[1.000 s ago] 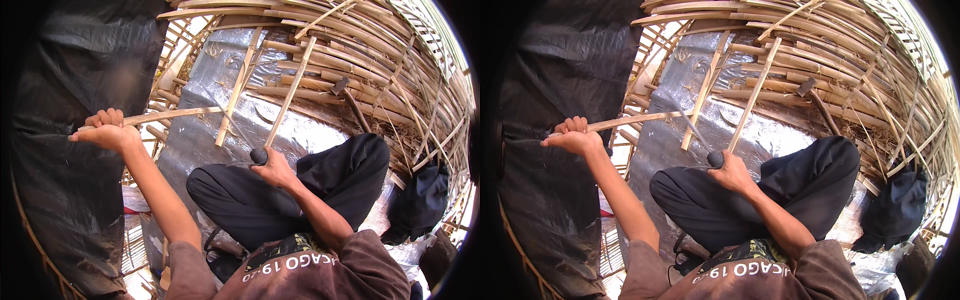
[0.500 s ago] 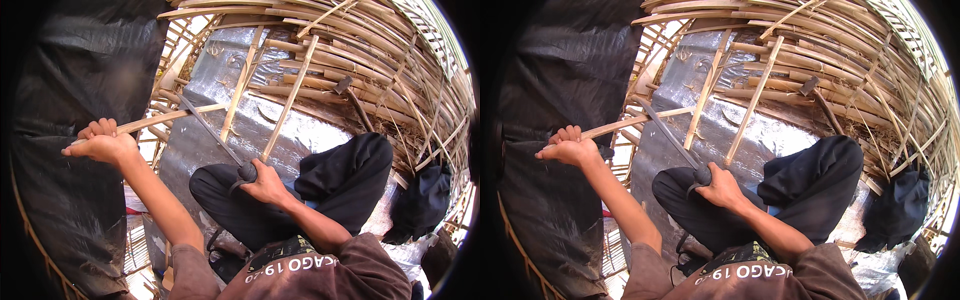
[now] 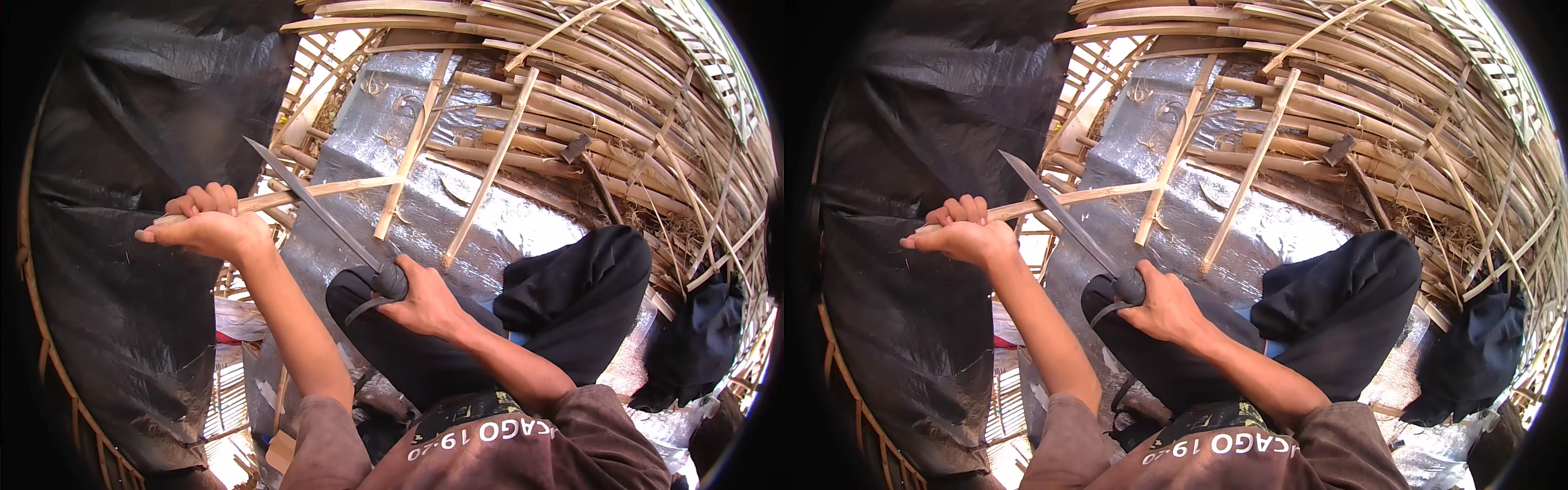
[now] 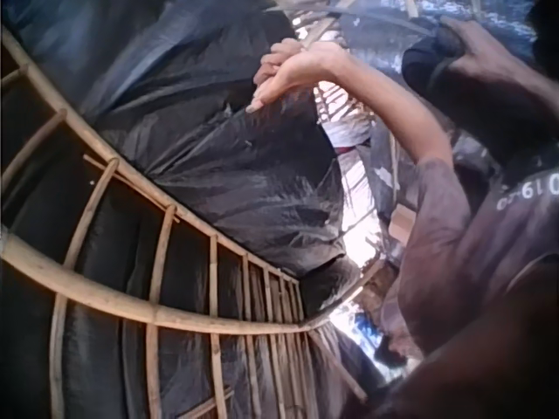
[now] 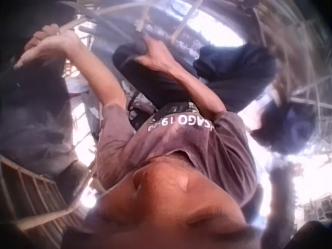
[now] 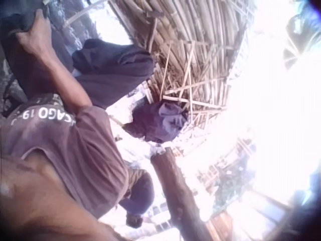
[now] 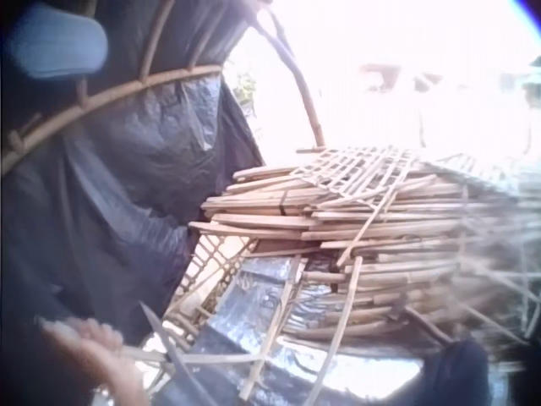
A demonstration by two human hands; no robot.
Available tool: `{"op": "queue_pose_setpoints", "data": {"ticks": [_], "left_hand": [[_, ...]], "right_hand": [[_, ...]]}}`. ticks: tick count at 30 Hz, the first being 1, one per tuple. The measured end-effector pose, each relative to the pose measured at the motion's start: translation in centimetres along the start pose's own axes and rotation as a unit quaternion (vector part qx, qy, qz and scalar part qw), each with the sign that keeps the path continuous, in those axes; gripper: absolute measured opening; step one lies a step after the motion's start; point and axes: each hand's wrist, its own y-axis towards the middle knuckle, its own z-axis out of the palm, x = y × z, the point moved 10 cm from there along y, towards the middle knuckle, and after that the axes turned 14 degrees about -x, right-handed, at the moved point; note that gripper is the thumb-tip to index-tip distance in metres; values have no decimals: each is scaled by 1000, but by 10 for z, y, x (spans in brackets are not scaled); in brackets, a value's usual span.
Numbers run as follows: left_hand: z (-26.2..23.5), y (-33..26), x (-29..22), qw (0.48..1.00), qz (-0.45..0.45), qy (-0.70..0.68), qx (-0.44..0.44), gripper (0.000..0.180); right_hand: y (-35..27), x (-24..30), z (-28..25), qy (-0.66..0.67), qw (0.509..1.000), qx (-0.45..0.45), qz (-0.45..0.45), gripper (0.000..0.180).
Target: The person shaves a bamboo slat with a machete while sitting on a foil-covered surface and using their foot to hold the slat in place.
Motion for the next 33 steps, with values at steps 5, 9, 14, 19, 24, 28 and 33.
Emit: {"op": "queue_pose_setpoints", "data": {"ticks": [5,9,14,19,24,28,33], "left_hand": [[-14,2,10,1000,10,8,-22,61],[-16,-3,10,999,7,0,-35,61],[-19,-5,9,999,33,3,-35,64],[-13,-10,7,999,43,-2,-21,64],[-12,-11,7,999,50,8,-20,62],[-3,-15,7,999,49,6,4,64],[-4,-18,6,998,41,-1,43,65]], "right_hand": [[4,-28,2,-22,1000,-15,7,58],[10,-34,-2,8,999,-15,31,53],[5,-7,3,7,1000,3,5,49],[27,-84,-12,-9,993,-71,90,45],[27,-59,-21,-7,996,-44,81,49],[19,-6,-5,40,999,-15,-9,48],[28,-13,-9,22,999,7,22,47]]}}
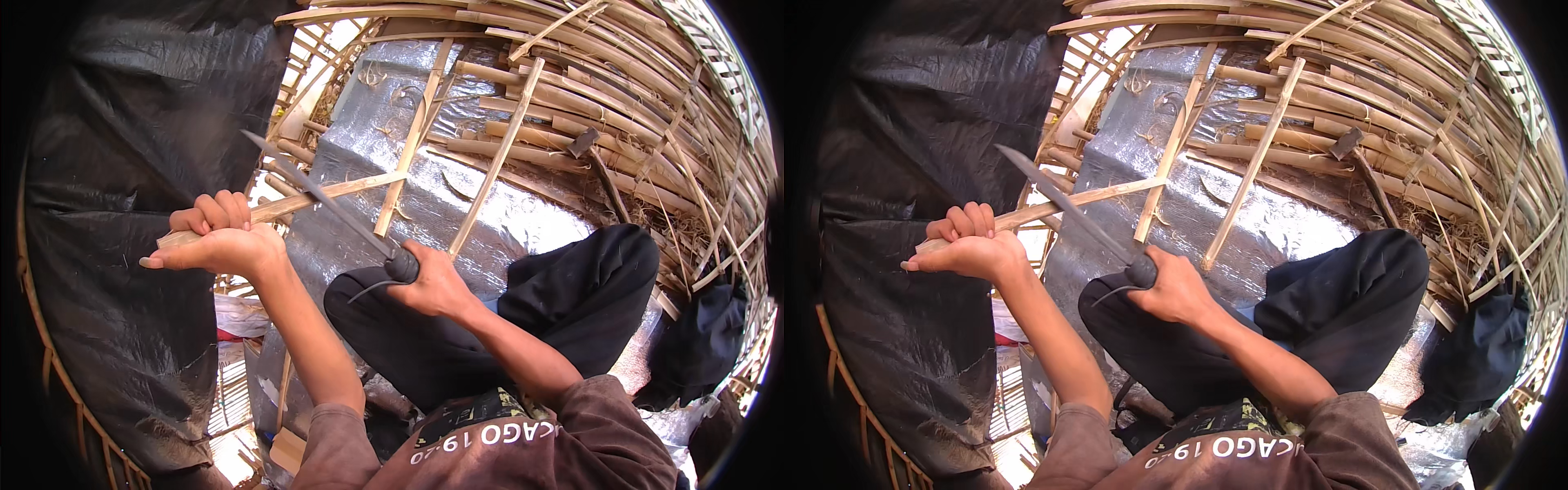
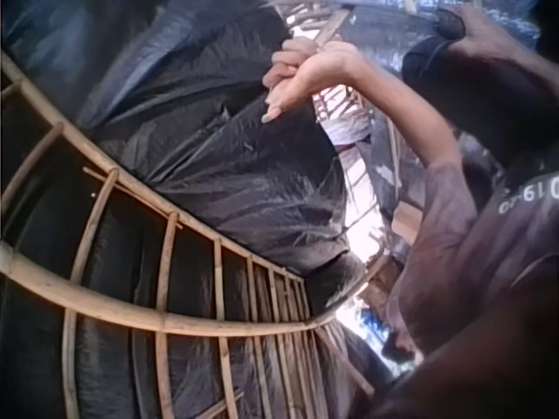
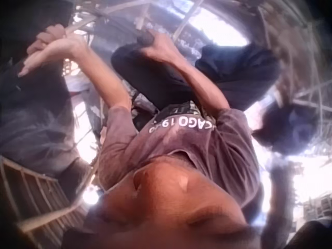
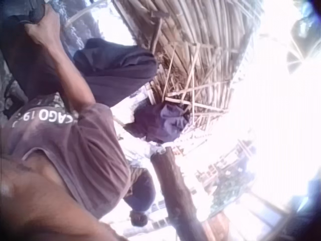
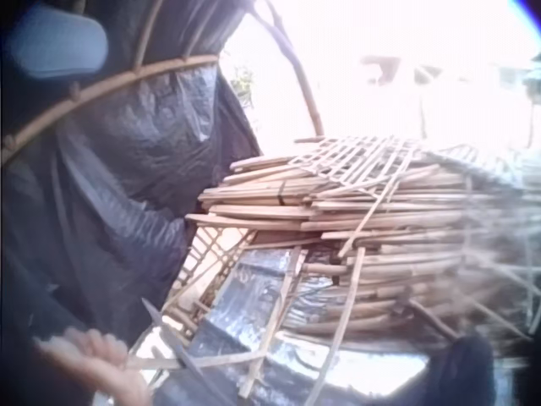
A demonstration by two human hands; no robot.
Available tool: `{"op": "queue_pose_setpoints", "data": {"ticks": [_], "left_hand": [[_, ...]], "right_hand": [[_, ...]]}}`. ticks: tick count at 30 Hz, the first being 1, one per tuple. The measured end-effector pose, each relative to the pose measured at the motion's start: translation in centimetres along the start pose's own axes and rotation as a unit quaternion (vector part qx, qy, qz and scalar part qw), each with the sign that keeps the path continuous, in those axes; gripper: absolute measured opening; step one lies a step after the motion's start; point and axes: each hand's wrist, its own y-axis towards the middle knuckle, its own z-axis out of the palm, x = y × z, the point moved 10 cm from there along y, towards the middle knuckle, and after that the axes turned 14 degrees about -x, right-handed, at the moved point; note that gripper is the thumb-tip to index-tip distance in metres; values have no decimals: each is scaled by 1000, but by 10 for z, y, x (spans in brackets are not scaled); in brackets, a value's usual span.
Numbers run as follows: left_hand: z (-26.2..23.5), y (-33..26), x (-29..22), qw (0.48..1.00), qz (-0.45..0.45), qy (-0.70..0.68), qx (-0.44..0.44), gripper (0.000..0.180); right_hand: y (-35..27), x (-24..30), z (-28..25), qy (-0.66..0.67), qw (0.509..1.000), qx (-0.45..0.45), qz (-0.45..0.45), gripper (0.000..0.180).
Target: The person shaves a bamboo slat with a machete while sitting on a foil-covered surface and using their foot to hold the slat in place.
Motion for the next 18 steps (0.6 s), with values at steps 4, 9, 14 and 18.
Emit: {"op": "queue_pose_setpoints", "data": {"ticks": [4,9,14,18], "left_hand": [[-4,6,2,1000,4,-7,-12,67],[-4,-1,4,1000,-4,-16,12,70],[-6,-3,1,1000,6,-4,1,71],[-4,-2,5,1000,-1,-1,9,72]], "right_hand": [[3,-21,-5,2,1000,-30,2,48],[-6,32,4,-9,999,-2,-50,60],[11,-18,0,-47,998,-51,5,49],[15,-33,-7,-66,996,-49,19,48]]}}
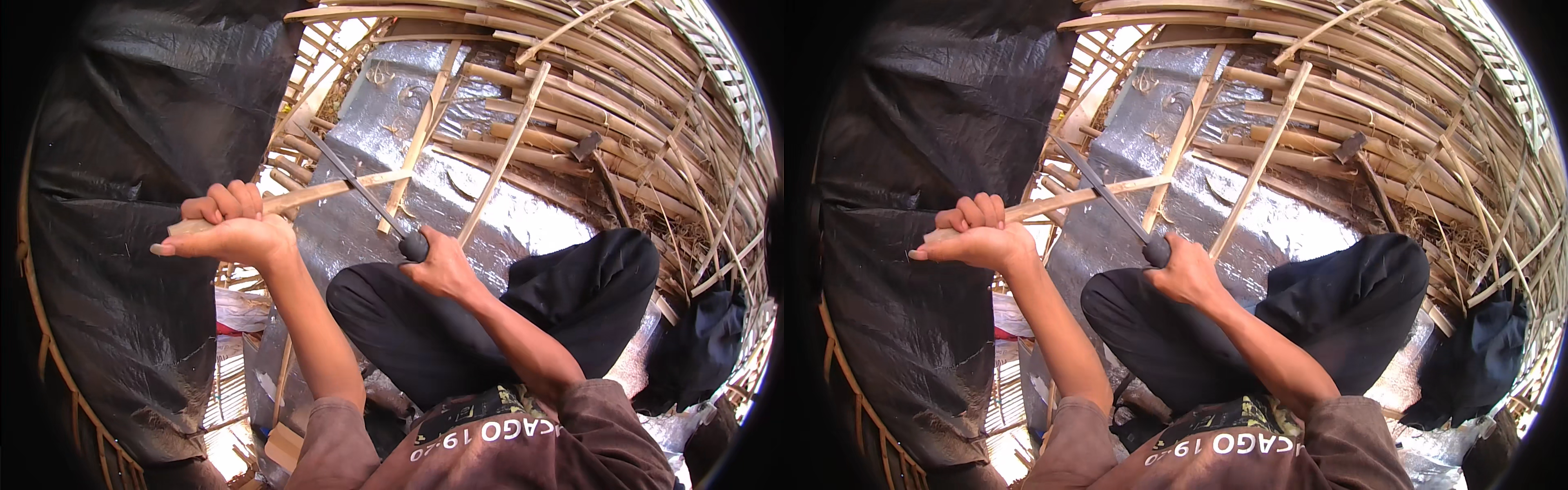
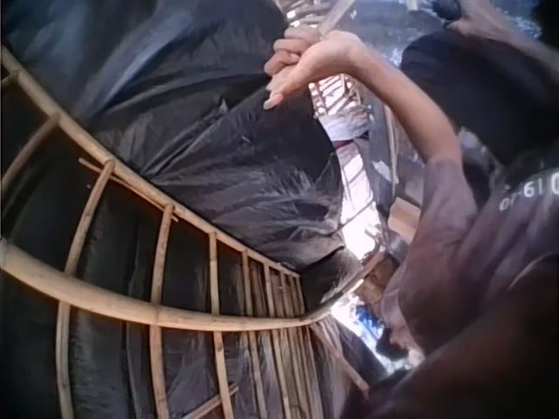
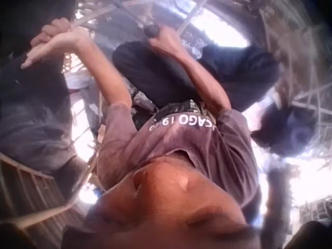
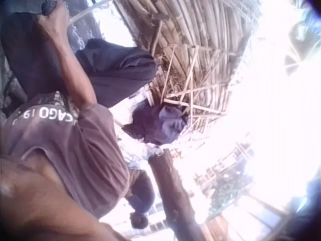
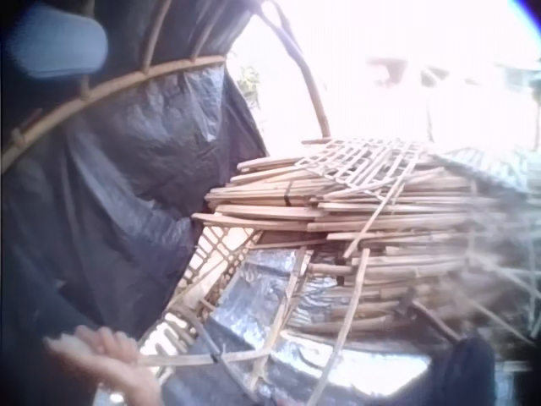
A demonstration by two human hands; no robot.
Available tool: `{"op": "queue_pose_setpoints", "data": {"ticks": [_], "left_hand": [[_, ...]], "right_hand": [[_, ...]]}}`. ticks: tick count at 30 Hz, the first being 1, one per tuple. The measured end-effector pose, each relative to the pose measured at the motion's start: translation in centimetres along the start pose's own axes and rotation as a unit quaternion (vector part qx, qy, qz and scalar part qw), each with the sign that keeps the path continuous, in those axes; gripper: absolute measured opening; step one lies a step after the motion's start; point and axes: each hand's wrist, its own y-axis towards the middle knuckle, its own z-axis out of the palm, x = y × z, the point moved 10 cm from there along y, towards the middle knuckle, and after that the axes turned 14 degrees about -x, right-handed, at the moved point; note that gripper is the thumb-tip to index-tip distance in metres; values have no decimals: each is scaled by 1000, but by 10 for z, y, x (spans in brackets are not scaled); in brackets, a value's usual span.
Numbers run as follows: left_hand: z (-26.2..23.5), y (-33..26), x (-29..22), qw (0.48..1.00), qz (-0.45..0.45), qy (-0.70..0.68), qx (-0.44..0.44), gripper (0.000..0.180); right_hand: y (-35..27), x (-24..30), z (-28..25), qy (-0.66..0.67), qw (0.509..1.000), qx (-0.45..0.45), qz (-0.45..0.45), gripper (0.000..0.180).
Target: The person shaves a bamboo slat with a machete while sitting on a foil-covered surface and using their foot to hold the slat in place.
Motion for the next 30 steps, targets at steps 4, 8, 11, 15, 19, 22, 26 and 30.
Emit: {"op": "queue_pose_setpoints", "data": {"ticks": [4,8,11,15,19,22,26,30], "left_hand": [[4,-1,1,1000,-4,-14,8,73],[3,-2,-3,1000,2,-13,10,73],[0,-3,-4,1000,8,1,7,73],[-3,8,1,1000,14,-2,6,73],[-2,1,0,1000,3,-9,13,73],[-1,-3,-2,999,-15,-29,21,73],[-6,-13,21,999,-23,0,28,71],[3,-10,19,1000,-16,-12,10,71]], "right_hand": [[-17,54,-8,40,998,16,-42,46],[-18,57,-2,49,995,-5,-86,39],[20,-8,3,74,997,1,28,42],[7,19,-5,-47,999,0,11,48],[-17,70,-2,39,994,22,-96,54],[-6,50,0,49,996,-2,-81,55],[28,-22,1,-30,999,-16,22,52],[20,2,-5,-30,999,5,20,48]]}}
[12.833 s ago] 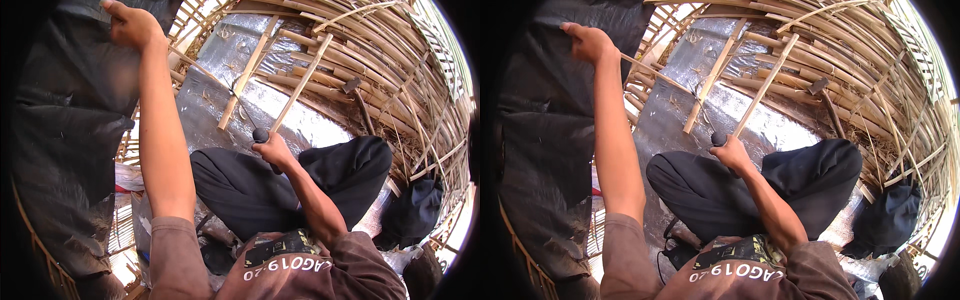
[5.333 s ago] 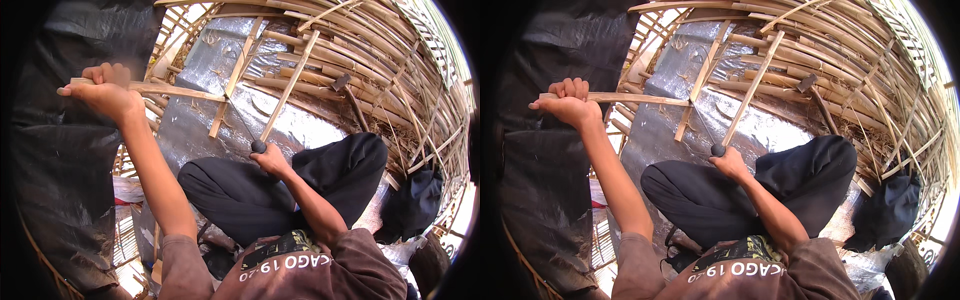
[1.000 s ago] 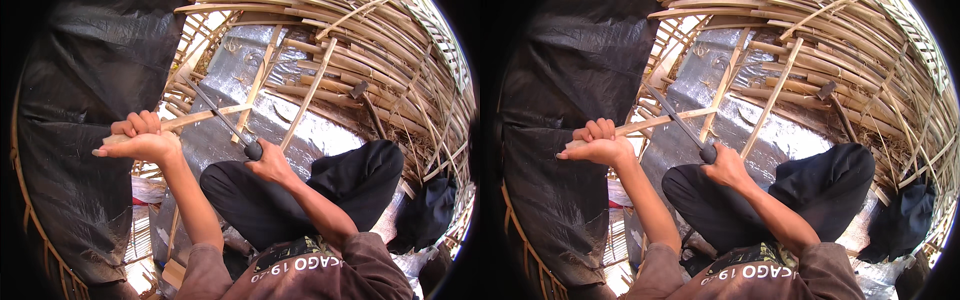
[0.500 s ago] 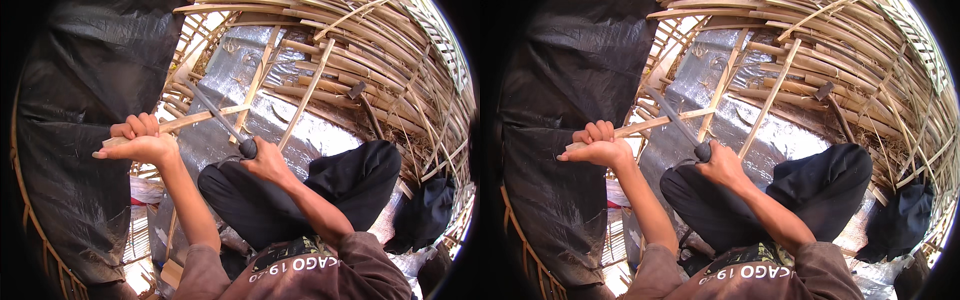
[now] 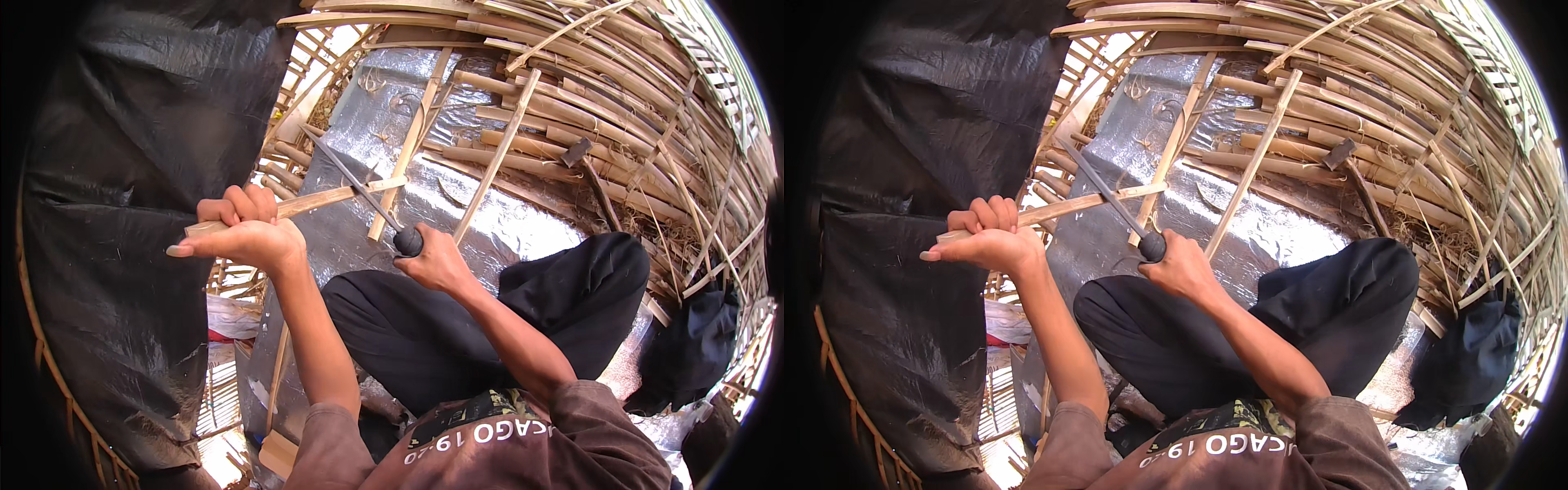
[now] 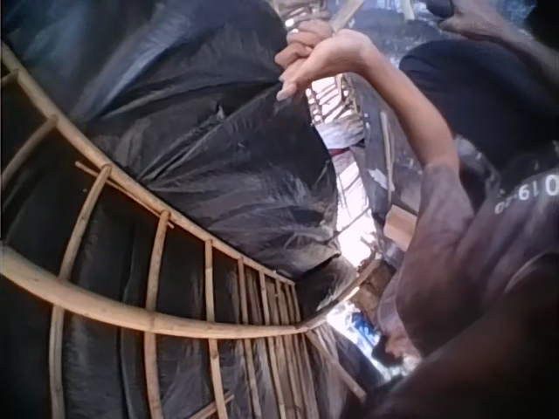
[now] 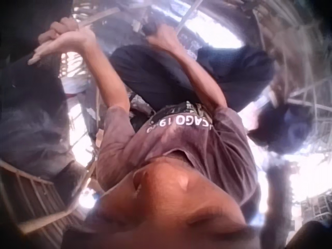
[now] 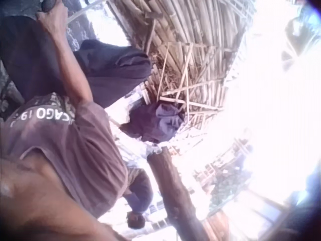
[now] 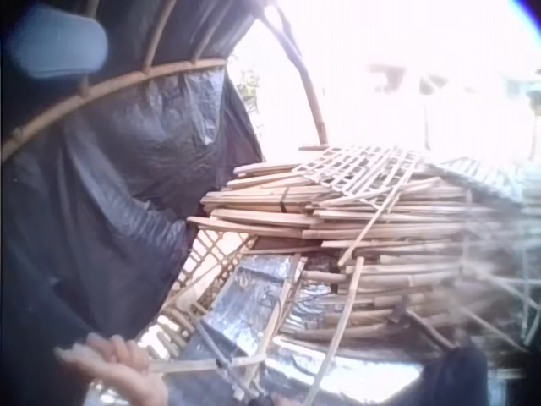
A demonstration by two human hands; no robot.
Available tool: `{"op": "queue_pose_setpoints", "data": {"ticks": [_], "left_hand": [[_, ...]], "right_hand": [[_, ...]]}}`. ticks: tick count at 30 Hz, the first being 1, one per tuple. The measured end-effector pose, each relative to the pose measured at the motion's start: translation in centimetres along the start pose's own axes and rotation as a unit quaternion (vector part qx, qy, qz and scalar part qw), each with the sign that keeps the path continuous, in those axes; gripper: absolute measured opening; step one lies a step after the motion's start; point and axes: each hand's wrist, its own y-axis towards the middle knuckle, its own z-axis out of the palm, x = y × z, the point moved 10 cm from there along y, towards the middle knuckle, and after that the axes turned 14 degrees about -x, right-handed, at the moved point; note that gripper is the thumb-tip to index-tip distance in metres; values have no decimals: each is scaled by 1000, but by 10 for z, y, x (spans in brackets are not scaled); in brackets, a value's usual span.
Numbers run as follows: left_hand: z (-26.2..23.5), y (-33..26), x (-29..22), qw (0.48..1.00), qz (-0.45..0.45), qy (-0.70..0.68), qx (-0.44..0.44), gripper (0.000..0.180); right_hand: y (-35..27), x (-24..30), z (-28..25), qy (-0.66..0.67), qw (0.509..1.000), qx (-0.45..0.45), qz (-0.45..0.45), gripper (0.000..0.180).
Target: The person shaves a bamboo slat with a machete while sitting on a foil-covered surface and using their foot to hold the slat in place.
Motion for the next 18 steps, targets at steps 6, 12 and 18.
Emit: {"op": "queue_pose_setpoints", "data": {"ticks": [6,12,18], "left_hand": [[12,5,-29,1000,14,10,0,72],[21,4,-32,999,20,31,10,71],[20,5,-37,999,26,41,4,68]], "right_hand": [[-21,41,-3,52,998,12,-37,51],[-19,32,9,63,997,23,-29,55],[-19,22,7,38,999,-1,-22,50]]}}
